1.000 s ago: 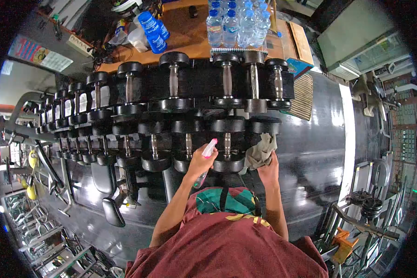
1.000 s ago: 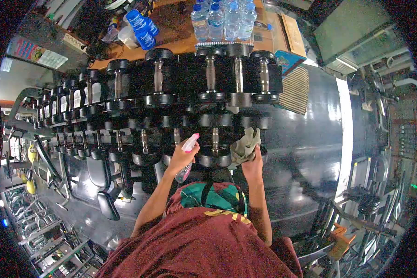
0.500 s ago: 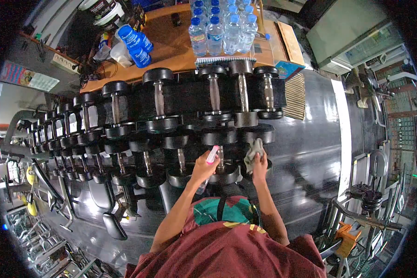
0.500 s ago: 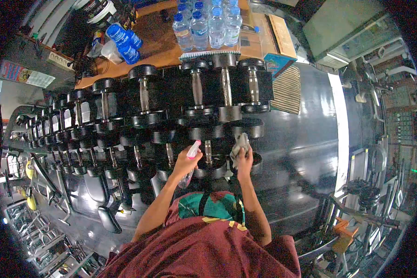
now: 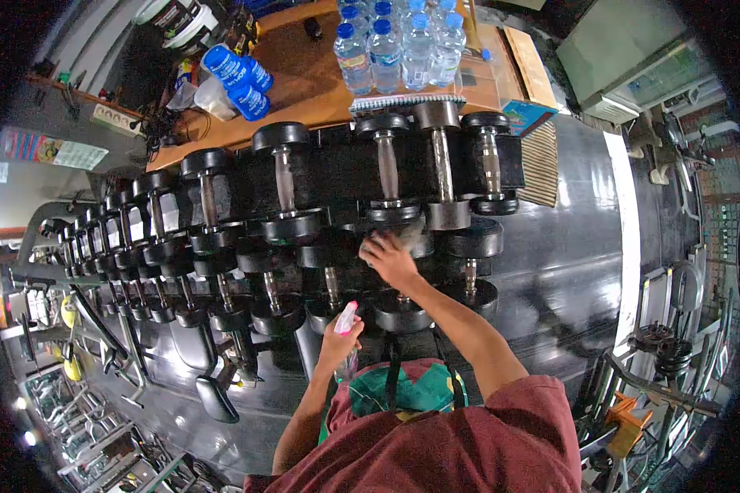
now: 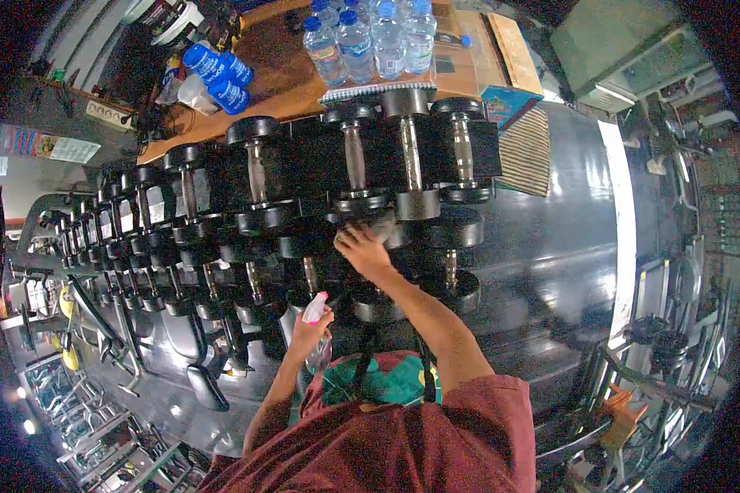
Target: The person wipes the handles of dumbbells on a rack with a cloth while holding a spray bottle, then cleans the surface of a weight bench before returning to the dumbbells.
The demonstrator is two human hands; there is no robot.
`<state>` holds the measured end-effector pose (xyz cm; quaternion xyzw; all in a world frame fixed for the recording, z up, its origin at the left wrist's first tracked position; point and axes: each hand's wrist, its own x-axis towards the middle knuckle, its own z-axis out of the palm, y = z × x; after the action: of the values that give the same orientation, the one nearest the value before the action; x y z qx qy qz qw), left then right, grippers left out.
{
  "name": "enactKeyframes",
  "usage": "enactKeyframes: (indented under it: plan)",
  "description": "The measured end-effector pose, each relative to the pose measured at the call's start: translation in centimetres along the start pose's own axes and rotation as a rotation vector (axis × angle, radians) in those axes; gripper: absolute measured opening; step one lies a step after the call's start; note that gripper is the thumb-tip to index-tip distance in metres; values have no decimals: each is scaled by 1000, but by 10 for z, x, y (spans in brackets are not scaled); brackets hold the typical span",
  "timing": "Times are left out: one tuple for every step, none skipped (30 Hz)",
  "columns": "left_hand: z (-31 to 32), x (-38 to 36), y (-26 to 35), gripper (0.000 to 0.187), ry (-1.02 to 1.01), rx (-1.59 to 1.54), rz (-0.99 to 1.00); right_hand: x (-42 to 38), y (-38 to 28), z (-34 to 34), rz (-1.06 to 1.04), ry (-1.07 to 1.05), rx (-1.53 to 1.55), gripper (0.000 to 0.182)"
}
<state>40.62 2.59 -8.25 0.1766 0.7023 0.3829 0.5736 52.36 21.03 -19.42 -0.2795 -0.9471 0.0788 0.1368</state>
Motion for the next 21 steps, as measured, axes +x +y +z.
enactKeyframes:
  plan:
    - [-3,2,-9,16,22,-19,-15,10,-8,10,-88,-90,-64,32]
    - [-3,3,-9,17,17,-13,-6,20,-17,17,-129,-241,-163,30]
    - [-2,3,-11,17,17,-10,-7,29,-27,23,-169,-395,-260,29]
    - [1,0,-5,17,-13,23,-6,34,-36,36,-99,-457,-244,28]
    - [3,-1,-1,17,-44,55,-5,40,-42,36,-98,-460,-242,28]
    - [4,-1,3,20,-87,59,-66,44,-46,35,-86,-516,-274,27]
    - [7,-1,4,20,-88,53,-68,46,-48,30,-74,-573,-310,26]
    - [10,-1,4,21,-94,34,-52,49,-45,25,-54,-644,-269,30]
    - [13,-1,4,22,-101,16,-34,44,-40,16,-52,-651,-273,30]
    - [16,-2,8,21,-113,38,-20,33,-31,10,-73,-526,-174,32]
    - [18,-3,7,21,-119,36,-17,24,-20,3,-93,-399,-77,35]
    - [20,-3,7,21,-115,1,2,11,-12,-7,-77,-211,-8,39]
    - [21,-3,6,21,-110,-35,20,-3,-4,-18,-78,-211,-14,39]
    - [21,-3,5,21,-109,-39,23,-17,2,-27,23,-59,82,41]
    - [19,-4,3,22,-105,-19,-5,-31,8,-33,123,93,181,42]
    - [17,-5,1,23,-99,2,-35,-46,14,-36,276,114,233,46]
    - [16,-6,0,23,-96,2,-34,-58,21,-35,429,135,285,50]
    - [13,-7,-1,23,-99,15,-66,-66,24,-28,644,296,436,50]
    - [11,-7,-2,22,-102,28,-97,-72,29,-16,858,458,586,49]
    - [10,-7,-7,22,-100,30,-98,-72,34,-15,1091,410,687,44]
    - [8,-8,-13,22,-100,9,-110,-71,37,-13,1200,362,707,43]
